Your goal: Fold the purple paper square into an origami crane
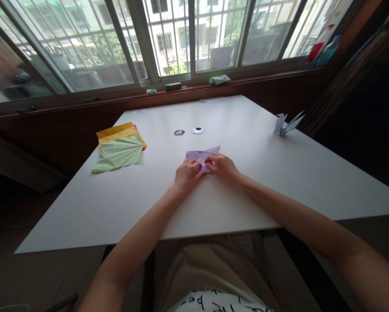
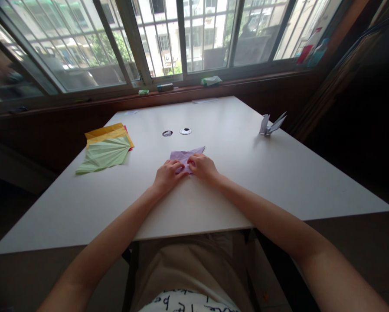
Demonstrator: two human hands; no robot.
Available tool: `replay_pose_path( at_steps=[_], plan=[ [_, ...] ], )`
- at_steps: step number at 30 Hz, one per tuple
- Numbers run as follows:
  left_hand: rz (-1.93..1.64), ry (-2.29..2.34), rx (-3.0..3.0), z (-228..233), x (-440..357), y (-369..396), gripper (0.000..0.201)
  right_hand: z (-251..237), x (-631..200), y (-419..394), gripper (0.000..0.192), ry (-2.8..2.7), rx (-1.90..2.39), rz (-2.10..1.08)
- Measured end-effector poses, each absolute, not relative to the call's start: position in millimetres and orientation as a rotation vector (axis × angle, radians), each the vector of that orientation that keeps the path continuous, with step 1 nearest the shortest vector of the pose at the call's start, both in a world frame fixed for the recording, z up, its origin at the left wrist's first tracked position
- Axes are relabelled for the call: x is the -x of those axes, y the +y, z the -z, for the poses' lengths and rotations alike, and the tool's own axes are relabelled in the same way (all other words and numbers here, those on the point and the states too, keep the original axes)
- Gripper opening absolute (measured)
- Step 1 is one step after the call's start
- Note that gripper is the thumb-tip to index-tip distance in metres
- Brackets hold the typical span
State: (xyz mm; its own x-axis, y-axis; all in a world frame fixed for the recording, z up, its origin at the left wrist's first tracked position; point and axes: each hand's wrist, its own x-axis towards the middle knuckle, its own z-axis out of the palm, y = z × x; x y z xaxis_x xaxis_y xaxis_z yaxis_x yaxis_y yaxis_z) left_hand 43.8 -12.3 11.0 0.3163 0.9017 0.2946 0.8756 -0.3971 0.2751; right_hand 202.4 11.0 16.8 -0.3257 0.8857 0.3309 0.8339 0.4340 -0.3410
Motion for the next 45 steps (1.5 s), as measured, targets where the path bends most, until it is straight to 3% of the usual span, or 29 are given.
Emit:
replay_pose_path(
  at_steps=[45],
  plan=[
    [-0.632,1.695,-2.466,-11.8,-43.9,-13.3,0.029,-17.9,-202.6,10.6,0.019,-2.230,1.447,-0.157]
  ],
)
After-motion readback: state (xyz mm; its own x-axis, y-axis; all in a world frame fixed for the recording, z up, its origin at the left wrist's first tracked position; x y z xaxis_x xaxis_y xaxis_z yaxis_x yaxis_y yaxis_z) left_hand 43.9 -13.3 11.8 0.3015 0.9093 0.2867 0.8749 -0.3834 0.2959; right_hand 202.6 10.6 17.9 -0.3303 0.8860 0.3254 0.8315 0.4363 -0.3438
